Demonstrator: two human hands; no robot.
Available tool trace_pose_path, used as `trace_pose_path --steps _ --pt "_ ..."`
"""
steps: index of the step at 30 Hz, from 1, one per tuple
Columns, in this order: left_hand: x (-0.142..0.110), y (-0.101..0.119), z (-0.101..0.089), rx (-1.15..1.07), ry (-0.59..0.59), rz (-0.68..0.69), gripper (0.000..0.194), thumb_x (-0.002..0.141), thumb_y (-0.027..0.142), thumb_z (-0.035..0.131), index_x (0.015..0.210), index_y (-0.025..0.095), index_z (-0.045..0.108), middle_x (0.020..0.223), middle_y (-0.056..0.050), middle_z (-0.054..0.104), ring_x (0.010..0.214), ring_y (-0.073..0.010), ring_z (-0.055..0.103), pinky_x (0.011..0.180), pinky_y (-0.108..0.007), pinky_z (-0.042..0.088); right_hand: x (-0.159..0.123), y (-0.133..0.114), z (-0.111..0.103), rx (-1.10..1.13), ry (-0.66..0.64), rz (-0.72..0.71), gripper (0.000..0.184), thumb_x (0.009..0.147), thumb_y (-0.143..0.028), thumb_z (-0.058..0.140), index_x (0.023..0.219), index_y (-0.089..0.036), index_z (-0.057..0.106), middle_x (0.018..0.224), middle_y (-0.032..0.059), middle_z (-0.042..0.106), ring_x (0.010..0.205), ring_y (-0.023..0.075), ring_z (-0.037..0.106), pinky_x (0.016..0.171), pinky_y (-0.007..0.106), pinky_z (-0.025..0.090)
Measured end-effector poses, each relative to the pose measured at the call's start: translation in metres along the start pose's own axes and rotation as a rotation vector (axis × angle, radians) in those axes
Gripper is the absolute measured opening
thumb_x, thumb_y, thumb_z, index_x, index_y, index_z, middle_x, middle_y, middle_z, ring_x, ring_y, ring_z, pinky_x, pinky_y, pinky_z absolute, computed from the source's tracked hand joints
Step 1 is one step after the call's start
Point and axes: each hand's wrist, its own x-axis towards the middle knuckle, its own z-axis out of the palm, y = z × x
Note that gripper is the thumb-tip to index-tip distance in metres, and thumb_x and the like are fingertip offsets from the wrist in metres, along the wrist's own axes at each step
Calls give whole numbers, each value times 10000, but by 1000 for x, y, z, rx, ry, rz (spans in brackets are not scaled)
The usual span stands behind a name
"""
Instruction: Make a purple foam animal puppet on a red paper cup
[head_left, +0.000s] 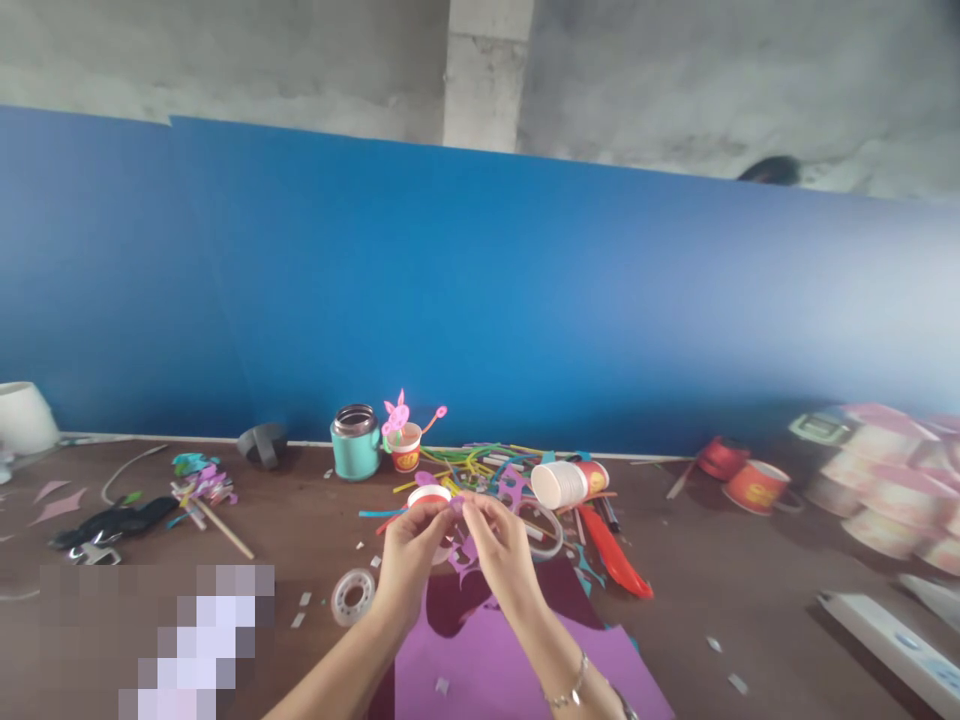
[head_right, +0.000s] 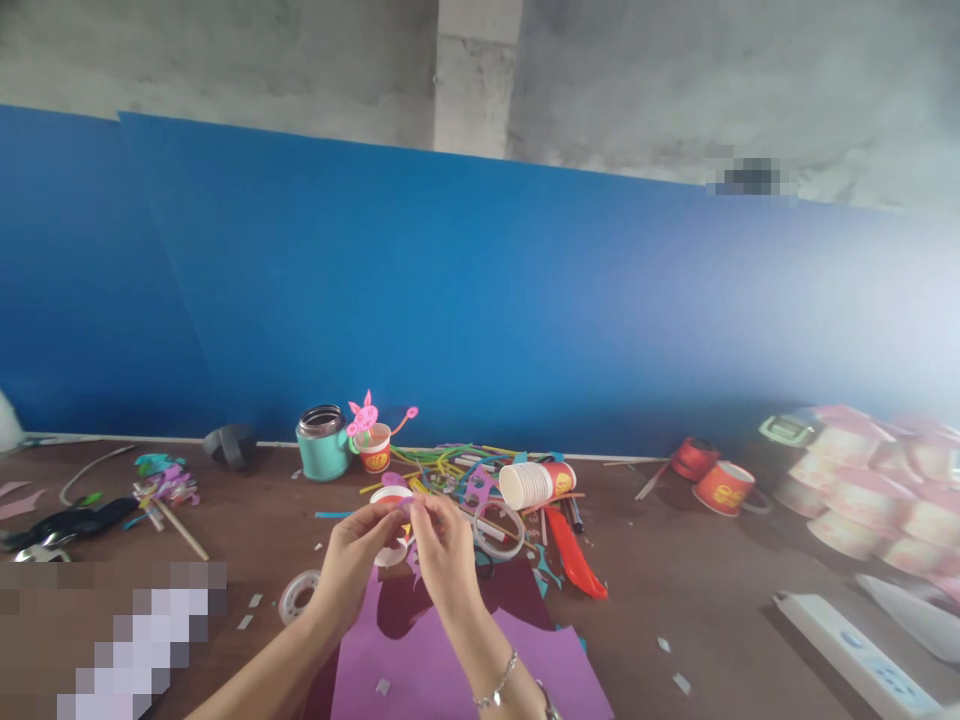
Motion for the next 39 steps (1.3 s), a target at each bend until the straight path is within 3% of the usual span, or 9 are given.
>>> trace_pose_path --steps 3,9,18,24,35,39 --pt "0 -2 1 -27 -39 6 276 617 354 753 780 142 685 615 2 640 540 -104 532 522 -199 391 5 -2 -8 -32 -46 14 229 820 -361 548 721 -169 624 681 38 653 609 171 591 559 258 458" --pt "-3 -4 3 -59 -97 -36 289 623 338 738 820 140 665 629 -4 627 561 -122 553 536 -220 426 7 -4 -14 -186 -47 -118 199 817 -304 526 664 -182 562 694 32 606 690 176 564 626 258 434" --pt "-3 0 3 20 -61 18 305 662 435 694 654 154 577 559 28 543 510 -88 469 494 -190 370 12 5 -15 41 -163 60 347 840 -437 497 671 -152 603 562 -15 543 536 121 495 504 216 382" --pt "-4 1 4 -3 -66 -10 305 644 433 713 674 155 589 575 32 554 514 -84 474 487 -182 363 15 8 -19 -28 -164 57 247 789 -352 545 630 -165 576 526 -32 490 485 104 434 449 206 338" --pt "3 0 -2 161 -111 79 280 678 392 676 584 144 586 498 33 505 466 -74 413 457 -185 319 14 2 -22 -174 -184 -8 181 808 -250 494 658 -177 567 587 -15 571 562 134 518 551 233 399" --pt "4 -3 -3 196 -73 96 267 690 399 657 632 143 610 495 30 510 448 -81 410 439 -192 303 12 2 -20 -221 -78 -90 122 804 -245 516 725 -182 583 697 23 625 659 167 571 623 260 438"
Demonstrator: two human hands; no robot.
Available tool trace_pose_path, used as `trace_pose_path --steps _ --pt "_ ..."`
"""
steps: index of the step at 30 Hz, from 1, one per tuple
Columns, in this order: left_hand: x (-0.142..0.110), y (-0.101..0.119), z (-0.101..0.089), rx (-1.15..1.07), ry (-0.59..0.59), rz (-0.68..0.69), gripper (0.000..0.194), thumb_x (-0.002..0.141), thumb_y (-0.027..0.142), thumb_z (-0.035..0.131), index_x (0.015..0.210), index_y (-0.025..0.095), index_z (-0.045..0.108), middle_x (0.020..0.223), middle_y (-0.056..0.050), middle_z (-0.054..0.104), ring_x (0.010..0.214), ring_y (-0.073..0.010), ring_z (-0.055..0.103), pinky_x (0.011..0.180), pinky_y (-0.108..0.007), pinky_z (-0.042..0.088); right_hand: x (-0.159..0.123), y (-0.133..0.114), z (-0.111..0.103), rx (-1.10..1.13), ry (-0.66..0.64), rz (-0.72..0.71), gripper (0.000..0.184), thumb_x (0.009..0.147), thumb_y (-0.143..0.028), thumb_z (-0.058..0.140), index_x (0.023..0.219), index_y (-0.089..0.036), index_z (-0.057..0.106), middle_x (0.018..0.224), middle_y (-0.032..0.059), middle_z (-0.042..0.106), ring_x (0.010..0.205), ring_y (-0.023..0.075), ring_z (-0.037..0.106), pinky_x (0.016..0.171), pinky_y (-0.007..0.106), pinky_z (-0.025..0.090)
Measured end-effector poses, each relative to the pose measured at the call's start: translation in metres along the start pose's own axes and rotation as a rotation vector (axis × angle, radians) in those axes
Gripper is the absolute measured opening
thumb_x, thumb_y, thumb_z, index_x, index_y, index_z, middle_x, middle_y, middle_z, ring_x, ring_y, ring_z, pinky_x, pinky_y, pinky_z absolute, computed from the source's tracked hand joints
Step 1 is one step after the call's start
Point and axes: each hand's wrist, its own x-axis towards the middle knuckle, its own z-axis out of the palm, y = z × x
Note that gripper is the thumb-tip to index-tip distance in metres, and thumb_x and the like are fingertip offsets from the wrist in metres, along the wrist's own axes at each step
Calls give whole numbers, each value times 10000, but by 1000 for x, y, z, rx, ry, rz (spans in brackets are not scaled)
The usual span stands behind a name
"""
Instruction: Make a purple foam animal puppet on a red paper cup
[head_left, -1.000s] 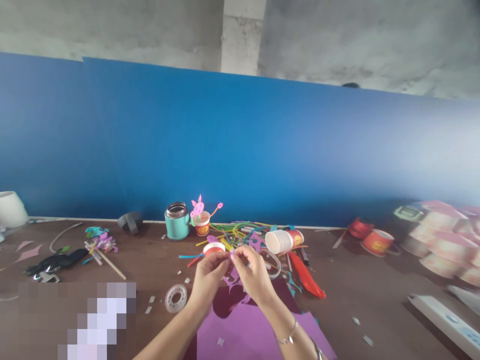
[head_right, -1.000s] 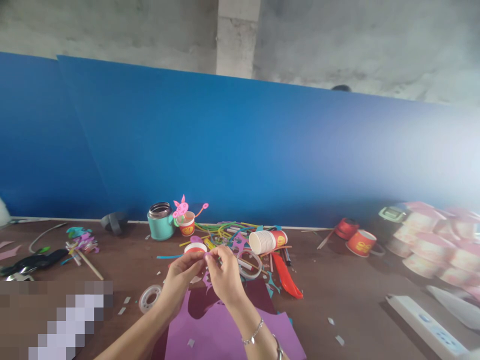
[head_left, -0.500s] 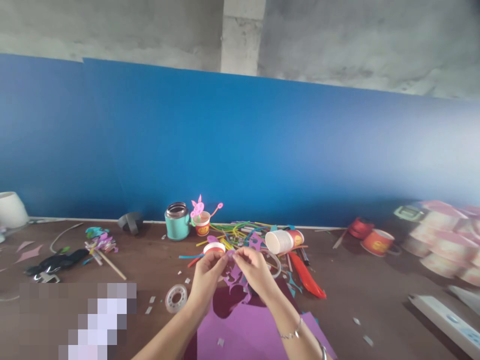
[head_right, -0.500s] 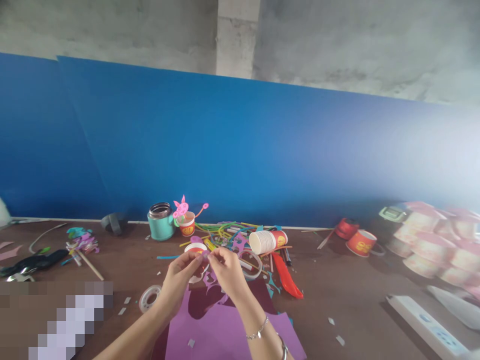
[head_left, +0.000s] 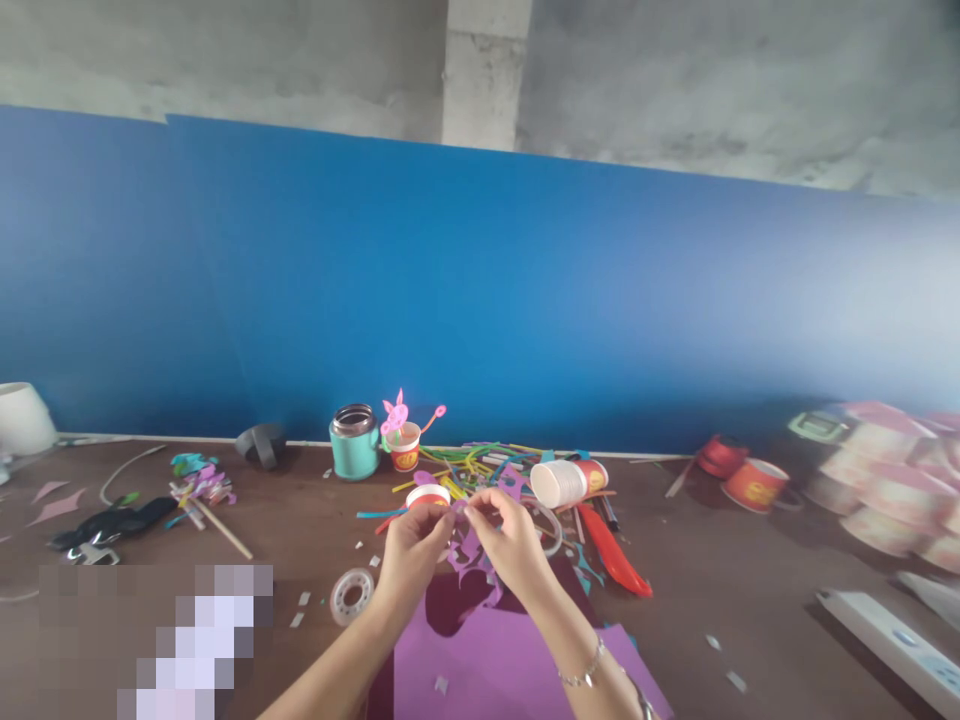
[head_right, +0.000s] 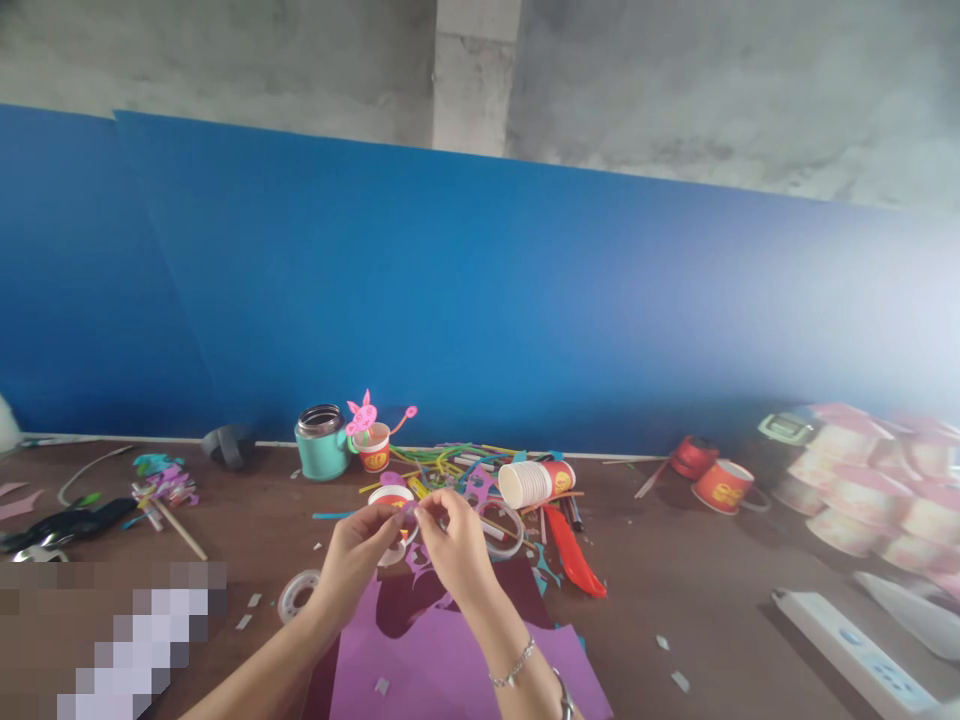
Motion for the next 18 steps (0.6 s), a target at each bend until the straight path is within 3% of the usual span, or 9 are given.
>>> trace_pose_path --steps 5,12,18 --pt "-1 -6 -1 225 68 201 224 760 353 595 669 152 633 561 8 575 519 -112 488 500 -206 374 -7 -7 5 -147 123 -125 148 823 -220 514 722 -190 617 752 53 647 757 201 581 718 307 434" --pt "-3 -14 -4 489 80 501 139 812 220 533 718 172 623 645 -2 634 599 -130 564 592 -218 437 -9 -13 7 -106 53 -54 191 816 -177 520 680 -179 655 723 48 662 730 190 585 699 281 426" --pt "-3 -14 -6 580 72 601 152 826 174 516 703 176 604 652 3 623 614 -125 563 607 -218 432 -7 -13 4 -77 7 -39 212 807 -164 526 630 -176 643 724 50 665 729 184 591 694 264 417"
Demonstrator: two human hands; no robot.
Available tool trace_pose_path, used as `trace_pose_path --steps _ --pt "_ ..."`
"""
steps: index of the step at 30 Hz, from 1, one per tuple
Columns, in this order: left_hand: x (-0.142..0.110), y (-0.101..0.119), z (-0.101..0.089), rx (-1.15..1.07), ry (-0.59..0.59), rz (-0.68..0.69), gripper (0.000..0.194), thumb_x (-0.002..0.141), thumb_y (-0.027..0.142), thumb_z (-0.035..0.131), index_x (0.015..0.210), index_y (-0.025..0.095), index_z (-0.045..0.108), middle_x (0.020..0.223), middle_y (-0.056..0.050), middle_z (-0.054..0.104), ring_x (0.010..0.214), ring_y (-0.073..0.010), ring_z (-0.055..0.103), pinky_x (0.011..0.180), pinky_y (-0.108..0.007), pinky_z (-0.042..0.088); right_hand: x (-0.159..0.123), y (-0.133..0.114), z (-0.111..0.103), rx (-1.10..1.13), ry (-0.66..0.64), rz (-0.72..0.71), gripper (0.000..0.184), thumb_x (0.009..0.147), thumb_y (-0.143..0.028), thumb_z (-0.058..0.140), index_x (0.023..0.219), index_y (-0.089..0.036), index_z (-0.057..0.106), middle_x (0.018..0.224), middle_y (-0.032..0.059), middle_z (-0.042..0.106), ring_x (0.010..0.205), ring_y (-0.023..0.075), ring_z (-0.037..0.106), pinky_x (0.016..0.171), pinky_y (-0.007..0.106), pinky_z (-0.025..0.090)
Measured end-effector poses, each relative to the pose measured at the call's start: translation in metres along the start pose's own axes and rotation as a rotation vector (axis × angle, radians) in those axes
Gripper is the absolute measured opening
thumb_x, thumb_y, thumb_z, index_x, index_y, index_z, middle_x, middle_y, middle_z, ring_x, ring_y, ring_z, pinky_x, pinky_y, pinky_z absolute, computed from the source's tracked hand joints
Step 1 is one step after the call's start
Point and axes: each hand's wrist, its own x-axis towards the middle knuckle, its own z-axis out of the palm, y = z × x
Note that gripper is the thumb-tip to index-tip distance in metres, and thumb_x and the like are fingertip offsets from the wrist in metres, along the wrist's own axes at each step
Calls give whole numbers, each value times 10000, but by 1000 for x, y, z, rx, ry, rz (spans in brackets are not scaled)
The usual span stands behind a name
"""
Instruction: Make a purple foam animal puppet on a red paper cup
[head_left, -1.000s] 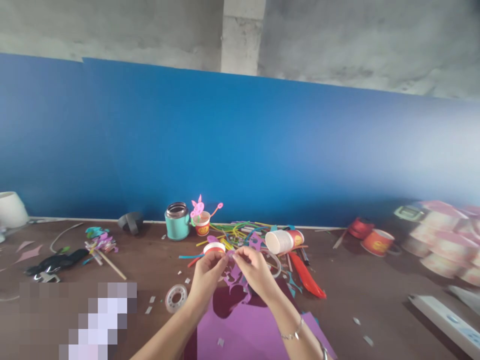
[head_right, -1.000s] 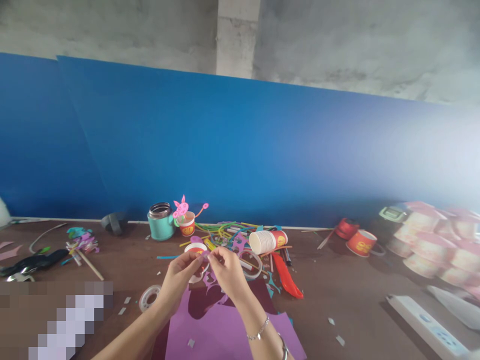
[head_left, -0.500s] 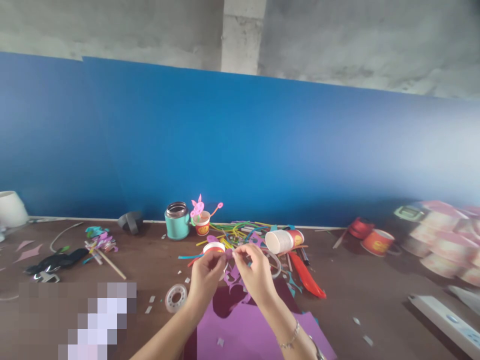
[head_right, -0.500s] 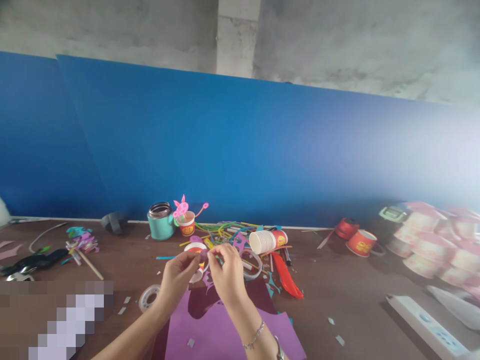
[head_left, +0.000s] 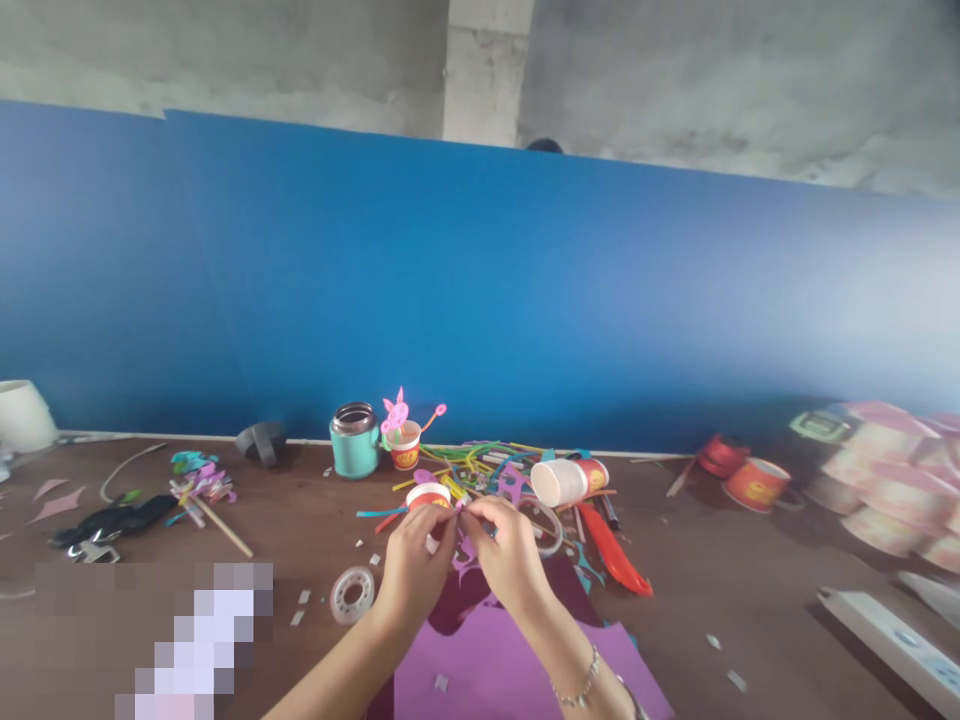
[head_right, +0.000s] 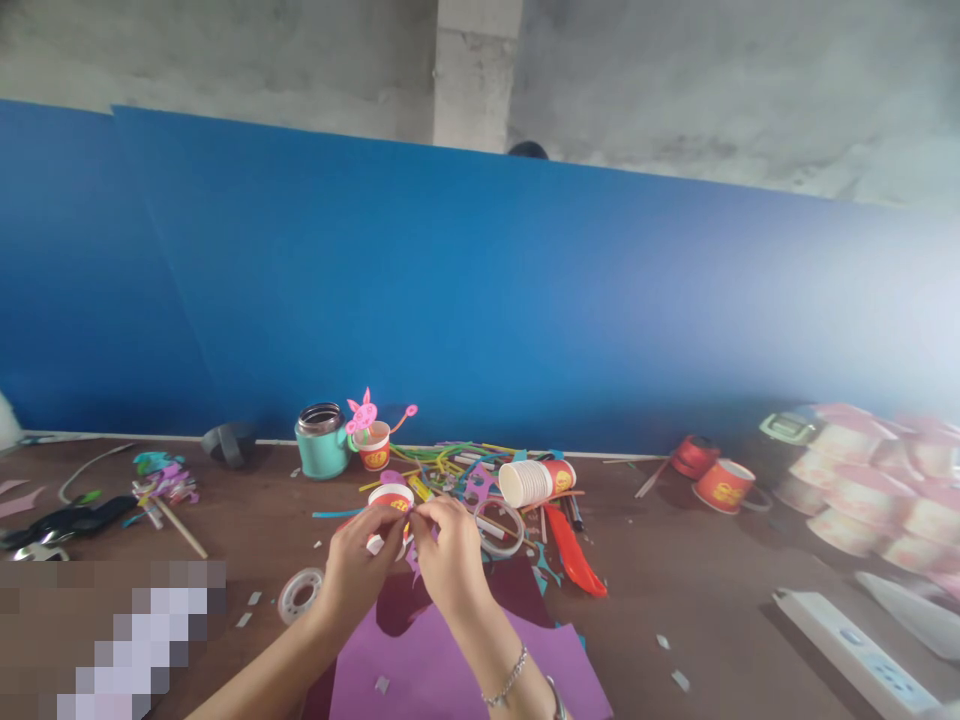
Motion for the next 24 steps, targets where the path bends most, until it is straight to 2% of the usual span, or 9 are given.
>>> trace_pose_path --steps 7,12,20,24 --pt "0 -1 1 -25 2 -13 137 822 173 528 714 178 612 648 6 634 597 -121 565 593 -214 437 0 0 4 13 46 -22 216 821 -170 500 633 -168 608 676 40 622 694 175 563 669 260 409" --pt "2 0 0 -40 9 -34 134 820 171 527 727 181 623 642 10 635 588 -118 566 583 -210 440 2 2 0 53 -19 -23 237 815 -172 517 594 -170 604 701 39 634 689 162 559 662 250 400" --pt "2 3 0 0 -19 7 144 819 162 514 718 181 615 626 14 627 573 -114 562 576 -207 437 1 2 -1 -6 -4 -37 235 790 -128 502 575 -168 587 661 25 600 681 157 544 655 244 392" --pt "2 2 0 -9 -6 4 141 809 147 517 708 182 609 633 13 637 581 -114 570 579 -201 440 3 4 -5 54 -71 -33 241 793 -140 505 572 -170 595 670 24 611 681 152 553 653 236 400"
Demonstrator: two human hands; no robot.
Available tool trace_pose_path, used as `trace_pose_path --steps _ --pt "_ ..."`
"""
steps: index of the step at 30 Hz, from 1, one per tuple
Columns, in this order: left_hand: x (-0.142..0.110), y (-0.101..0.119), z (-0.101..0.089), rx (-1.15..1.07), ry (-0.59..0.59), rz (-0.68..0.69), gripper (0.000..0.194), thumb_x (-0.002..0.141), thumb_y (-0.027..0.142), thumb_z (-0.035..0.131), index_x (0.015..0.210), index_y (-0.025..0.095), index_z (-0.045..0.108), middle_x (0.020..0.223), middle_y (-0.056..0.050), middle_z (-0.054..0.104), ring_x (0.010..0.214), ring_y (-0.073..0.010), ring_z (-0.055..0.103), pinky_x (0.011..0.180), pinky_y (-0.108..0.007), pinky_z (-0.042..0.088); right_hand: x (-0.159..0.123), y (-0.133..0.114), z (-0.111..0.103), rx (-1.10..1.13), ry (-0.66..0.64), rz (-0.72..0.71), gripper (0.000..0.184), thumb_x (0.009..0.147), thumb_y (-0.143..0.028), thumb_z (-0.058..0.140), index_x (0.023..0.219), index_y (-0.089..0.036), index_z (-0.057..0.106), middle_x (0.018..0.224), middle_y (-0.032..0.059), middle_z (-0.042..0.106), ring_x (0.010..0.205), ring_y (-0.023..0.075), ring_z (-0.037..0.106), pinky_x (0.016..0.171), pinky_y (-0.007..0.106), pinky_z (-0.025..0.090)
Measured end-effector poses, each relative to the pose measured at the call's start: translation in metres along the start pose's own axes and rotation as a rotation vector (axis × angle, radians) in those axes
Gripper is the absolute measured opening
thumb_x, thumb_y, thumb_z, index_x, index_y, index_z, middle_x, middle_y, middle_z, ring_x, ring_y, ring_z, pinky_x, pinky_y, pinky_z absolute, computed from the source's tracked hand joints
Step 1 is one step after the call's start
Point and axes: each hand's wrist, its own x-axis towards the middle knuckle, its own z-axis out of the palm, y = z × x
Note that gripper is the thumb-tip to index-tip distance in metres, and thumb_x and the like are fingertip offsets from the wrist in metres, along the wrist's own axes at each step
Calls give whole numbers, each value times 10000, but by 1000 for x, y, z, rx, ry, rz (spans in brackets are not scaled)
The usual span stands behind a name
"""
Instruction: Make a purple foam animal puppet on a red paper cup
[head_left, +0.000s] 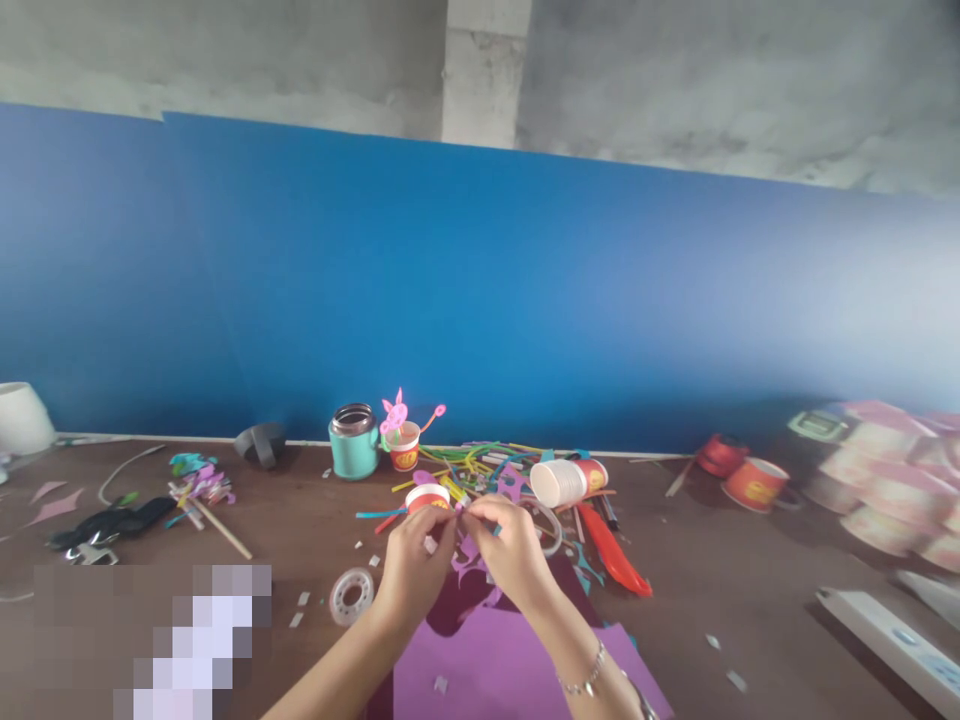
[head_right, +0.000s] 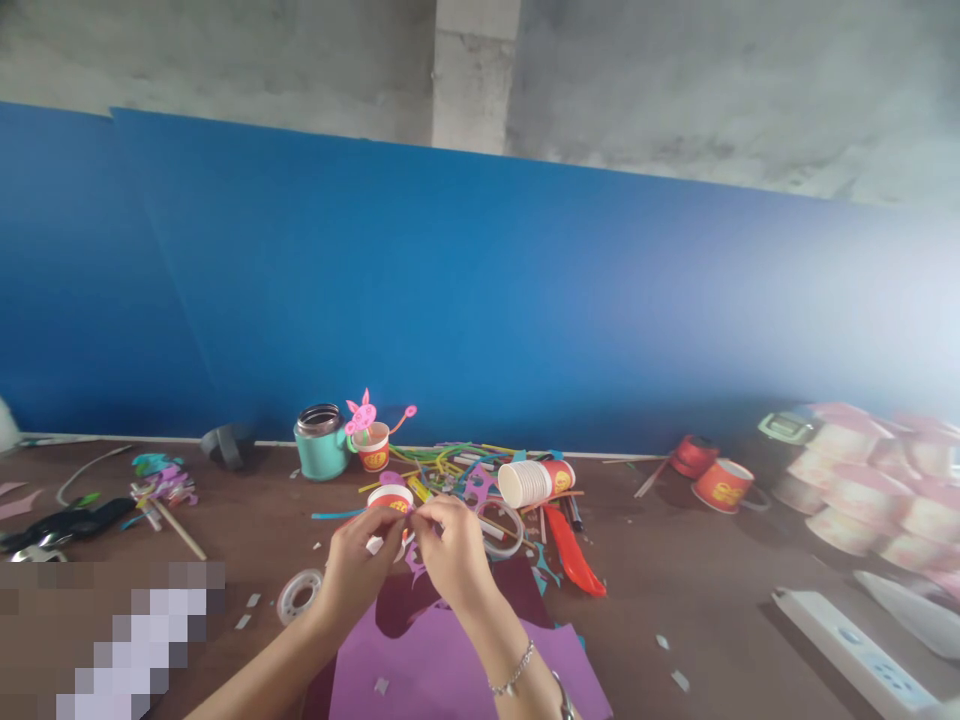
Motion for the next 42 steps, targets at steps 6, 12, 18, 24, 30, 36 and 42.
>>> trace_pose_path --steps 6,12,18,24,30,36,42 --pt "-2 -4 2 11 -14 7 134 816 161 517 733 184 619 641 9 639 587 -118 570 586 -210 444 -1 0 1 -71 28 -13 242 765 -113 503 543 -169 582 632 17 587 657 148 528 640 238 393" --pt "-2 -2 2 -46 -45 -54 154 829 198 509 733 183 629 617 6 632 558 -121 559 558 -214 446 -1 1 6 -15 83 47 205 722 -119 493 545 -162 587 636 21 600 645 148 538 627 235 407" --pt "0 -1 2 -121 -8 -117 151 820 221 520 697 176 595 608 11 616 568 -123 563 560 -212 452 4 7 -1 109 78 229 171 727 -210 516 632 -145 643 547 0 592 524 133 515 508 217 385" --pt "-1 -3 2 -115 0 -163 149 811 228 526 707 166 613 600 9 610 562 -120 544 553 -211 444 3 1 -6 39 -24 59 209 772 -178 517 636 -165 675 694 31 659 661 156 581 625 228 422" --pt "1 0 2 -130 -26 -193 165 810 234 524 709 156 627 593 5 619 547 -120 552 541 -213 444 -1 -2 -3 -172 13 -81 221 792 -125 521 627 -181 656 688 31 644 691 161 560 673 249 404" --pt "0 0 0 -78 -31 -114 162 818 207 510 685 170 595 596 7 611 552 -122 550 549 -218 444 -1 -3 -5 -152 0 -85 235 793 -93 502 625 -181 639 671 22 630 678 155 547 655 243 396" --pt "-1 -3 -3 118 -85 132 144 860 216 495 747 193 582 697 -24 611 676 -156 563 651 -266 444 -1 -1 -6 -148 -21 -43 234 777 -103 499 596 -180 626 624 9 601 644 147 531 619 226 390"
